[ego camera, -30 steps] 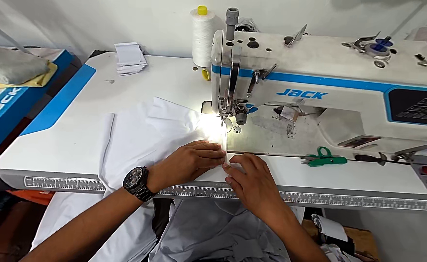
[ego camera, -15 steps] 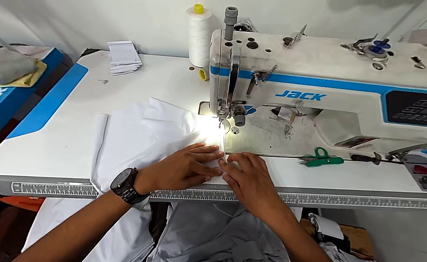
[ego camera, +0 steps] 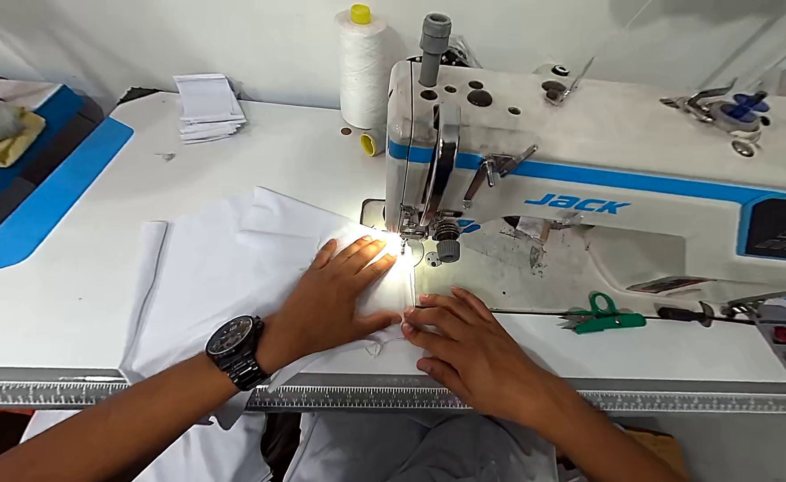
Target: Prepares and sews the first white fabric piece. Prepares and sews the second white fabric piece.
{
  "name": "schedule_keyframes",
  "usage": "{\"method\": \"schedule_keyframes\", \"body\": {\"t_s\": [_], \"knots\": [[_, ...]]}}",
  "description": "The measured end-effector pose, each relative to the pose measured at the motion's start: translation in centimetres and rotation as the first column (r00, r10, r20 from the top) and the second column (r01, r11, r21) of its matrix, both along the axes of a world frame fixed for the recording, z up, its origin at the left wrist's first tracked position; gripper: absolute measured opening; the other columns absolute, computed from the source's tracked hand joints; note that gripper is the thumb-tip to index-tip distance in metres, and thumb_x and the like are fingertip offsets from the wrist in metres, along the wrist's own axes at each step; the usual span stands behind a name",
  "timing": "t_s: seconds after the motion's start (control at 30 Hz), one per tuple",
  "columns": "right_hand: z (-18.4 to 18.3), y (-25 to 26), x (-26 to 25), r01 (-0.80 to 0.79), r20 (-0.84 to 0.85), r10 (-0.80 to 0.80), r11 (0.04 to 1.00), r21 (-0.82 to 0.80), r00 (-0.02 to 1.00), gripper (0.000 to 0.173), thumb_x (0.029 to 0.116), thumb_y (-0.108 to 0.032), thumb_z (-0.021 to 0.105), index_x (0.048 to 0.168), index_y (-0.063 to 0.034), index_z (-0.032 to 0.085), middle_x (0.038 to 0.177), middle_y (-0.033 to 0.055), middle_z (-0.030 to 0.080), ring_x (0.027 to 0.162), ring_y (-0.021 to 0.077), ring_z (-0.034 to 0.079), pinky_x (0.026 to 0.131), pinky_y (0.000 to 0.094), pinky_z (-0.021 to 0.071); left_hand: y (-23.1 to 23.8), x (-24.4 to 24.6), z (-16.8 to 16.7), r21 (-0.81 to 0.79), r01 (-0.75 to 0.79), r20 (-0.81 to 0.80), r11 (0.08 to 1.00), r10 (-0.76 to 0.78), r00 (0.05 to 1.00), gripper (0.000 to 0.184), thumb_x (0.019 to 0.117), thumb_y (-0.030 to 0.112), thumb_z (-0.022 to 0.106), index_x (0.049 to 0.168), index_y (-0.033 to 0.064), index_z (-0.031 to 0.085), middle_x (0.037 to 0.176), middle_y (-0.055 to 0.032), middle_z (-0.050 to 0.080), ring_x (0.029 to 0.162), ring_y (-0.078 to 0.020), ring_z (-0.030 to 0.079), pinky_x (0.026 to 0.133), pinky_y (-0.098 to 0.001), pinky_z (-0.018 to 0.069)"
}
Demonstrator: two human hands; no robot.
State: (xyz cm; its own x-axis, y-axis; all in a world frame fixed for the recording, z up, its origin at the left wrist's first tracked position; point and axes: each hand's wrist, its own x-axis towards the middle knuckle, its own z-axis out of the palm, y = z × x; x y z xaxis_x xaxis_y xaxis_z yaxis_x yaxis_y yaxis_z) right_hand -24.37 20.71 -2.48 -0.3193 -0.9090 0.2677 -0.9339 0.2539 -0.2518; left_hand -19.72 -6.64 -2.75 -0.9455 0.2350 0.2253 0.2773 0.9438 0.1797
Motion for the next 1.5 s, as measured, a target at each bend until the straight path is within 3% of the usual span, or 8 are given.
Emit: {"method": "schedule_keyframes", "body": {"t_s": [0.27,0.5,0.7,0.97,1.27,1.4,1.5], "knots": [[0.0,-0.3,-0.4,0.021,-0.029,-0.020,0.999,0.033,0.999,0.045,0.1086,-0.048,0.037,0.138,-0.0281,0.065,0.146,-0.0091,0.058,0.145,0.0168,0.042,0.123,0.0572,0.0248,-0.5,-1.0,0.2,-0.006,-0.003,0.011,1.000,0.003,1.000,0.091,0.0866,0.085,0.041,0.151,0.0224,0.053,0.157,-0.0031,0.049,0.149,-0.0226,0.040,0.120,-0.0608,0.0281],[0.5,-1.1,-1.5,0.041,-0.061,-0.039,0.999,0.030,0.997,0.045,0.1071,-0.050,0.040,0.134,-0.0269,0.068,0.142,-0.0079,0.060,0.136,0.0188,0.050,0.120,0.0548,0.0292,-1.0,-2.5,0.7,-0.055,0.003,0.026,0.998,-0.002,1.000,0.094,0.0851,0.087,0.038,0.147,0.0185,0.057,0.152,-0.0063,0.053,0.147,-0.0263,0.042,0.118,-0.0652,0.0254],[0.8,-1.4,-2.5,0.032,-0.070,-0.029,0.999,0.036,0.997,0.046,0.1068,-0.050,0.041,0.137,-0.0269,0.067,0.145,-0.0066,0.058,0.125,0.0199,0.055,0.115,0.0493,0.0346,-1.5,-3.3,0.9,-0.081,-0.002,0.030,0.997,0.004,1.000,0.093,0.0865,0.085,0.037,0.143,0.0152,0.060,0.153,-0.0087,0.052,0.148,-0.0280,0.041,0.117,-0.0662,0.0255],[1.1,-2.0,-4.2,0.020,-0.049,-0.017,0.999,0.045,0.999,0.045,0.1061,-0.049,0.044,0.139,-0.0262,0.066,0.144,-0.0057,0.059,0.123,0.0203,0.055,0.111,0.0475,0.0371,-2.0,-4.5,1.1,-0.052,-0.005,0.018,0.999,0.006,1.000,0.095,0.0843,0.086,0.041,0.138,0.0106,0.062,0.156,-0.0110,0.048,0.148,-0.0304,0.040,0.115,-0.0700,0.0259],[1.2,-2.8,-5.8,0.028,-0.029,-0.026,0.997,0.077,0.999,0.047,0.1055,-0.050,0.043,0.142,-0.0281,0.063,0.141,-0.0031,0.061,0.127,0.0220,0.054,0.112,0.0485,0.0354,-3.1,-6.4,1.1,-0.018,0.011,0.037,1.000,-0.011,0.999,0.094,0.0844,0.084,0.046,0.144,0.0125,0.059,0.156,-0.0087,0.049,0.148,-0.0284,0.041,0.116,-0.0710,0.0251],[1.0,-3.2,-6.0,0.079,-0.059,-0.075,0.994,0.075,0.995,0.049,0.1051,-0.054,0.041,0.142,-0.0290,0.063,0.137,-0.0010,0.063,0.129,0.0236,0.053,0.116,0.0491,0.0323,-3.6,-7.4,1.3,0.005,0.020,0.025,1.000,-0.020,0.999,0.091,0.0838,0.082,0.050,0.140,0.0122,0.062,0.154,-0.0096,0.051,0.147,-0.0296,0.043,0.115,-0.0714,0.0256],[0.9,-3.4,-6.2,0.112,-0.095,-0.105,0.991,0.077,0.990,0.051,0.1051,-0.055,0.039,0.142,-0.0291,0.063,0.134,-0.0007,0.066,0.128,0.0244,0.056,0.113,0.0503,0.0359,-4.0,-8.0,1.4,0.034,0.030,0.025,0.999,-0.030,0.999,0.090,0.0834,0.082,0.050,0.142,0.0135,0.061,0.153,-0.0104,0.052,0.146,-0.0307,0.043,0.114,-0.0724,0.0245]]}}
